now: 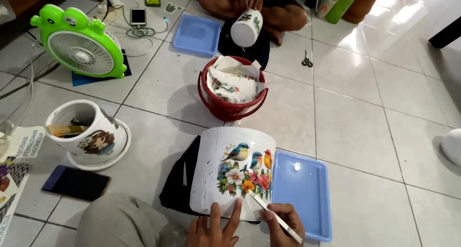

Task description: A person sits on the floor and uses a craft knife to carefully scrape the edges of a floral decal applied to a white bucket, refining the application.

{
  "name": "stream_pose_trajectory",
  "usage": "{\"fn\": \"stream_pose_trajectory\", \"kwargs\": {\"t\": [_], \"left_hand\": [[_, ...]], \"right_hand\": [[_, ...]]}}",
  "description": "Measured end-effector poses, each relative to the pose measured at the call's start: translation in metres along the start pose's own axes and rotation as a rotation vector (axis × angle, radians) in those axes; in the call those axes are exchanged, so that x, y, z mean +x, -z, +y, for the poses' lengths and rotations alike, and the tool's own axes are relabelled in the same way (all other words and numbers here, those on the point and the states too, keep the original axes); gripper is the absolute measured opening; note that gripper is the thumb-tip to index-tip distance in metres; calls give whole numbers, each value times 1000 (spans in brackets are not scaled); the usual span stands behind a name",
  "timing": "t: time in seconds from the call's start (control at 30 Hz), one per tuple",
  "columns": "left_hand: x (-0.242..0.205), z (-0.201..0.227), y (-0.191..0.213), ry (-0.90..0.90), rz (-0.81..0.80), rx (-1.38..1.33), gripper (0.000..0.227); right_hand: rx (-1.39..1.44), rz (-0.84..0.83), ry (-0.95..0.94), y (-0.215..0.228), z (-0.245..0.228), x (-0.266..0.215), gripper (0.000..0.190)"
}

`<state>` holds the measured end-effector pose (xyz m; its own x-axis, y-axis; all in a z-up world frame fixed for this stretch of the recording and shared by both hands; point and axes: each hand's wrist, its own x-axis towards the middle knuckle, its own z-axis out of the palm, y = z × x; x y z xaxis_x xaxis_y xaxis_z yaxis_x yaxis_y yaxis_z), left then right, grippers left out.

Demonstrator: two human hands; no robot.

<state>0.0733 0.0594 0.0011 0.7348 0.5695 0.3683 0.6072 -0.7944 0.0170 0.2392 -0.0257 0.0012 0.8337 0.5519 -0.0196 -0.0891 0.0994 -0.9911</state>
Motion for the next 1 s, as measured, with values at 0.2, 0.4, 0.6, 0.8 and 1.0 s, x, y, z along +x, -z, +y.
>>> {"fn": "stream_pose_trajectory", "kwargs": {"t": [0.2,0.4,0.6,0.8,1.0], "left_hand": [[1,2,-1,42,30,-3,87],[5,3,13,93,82,-32,75],[9,3,16,108,141,55,68],[9,5,16,126,168,63,69],[10,4,17,108,170,105,75]], "right_hand": [[-134,22,144,-16,-10,-5,15],[-97,-84,201,-17,-11,-6,15],[-83,-120,206,-20,-13,-8,15],[-100,-126,205,-21,-16,-10,14],[-156,-122,228,-28,-24,-14,15]]}}
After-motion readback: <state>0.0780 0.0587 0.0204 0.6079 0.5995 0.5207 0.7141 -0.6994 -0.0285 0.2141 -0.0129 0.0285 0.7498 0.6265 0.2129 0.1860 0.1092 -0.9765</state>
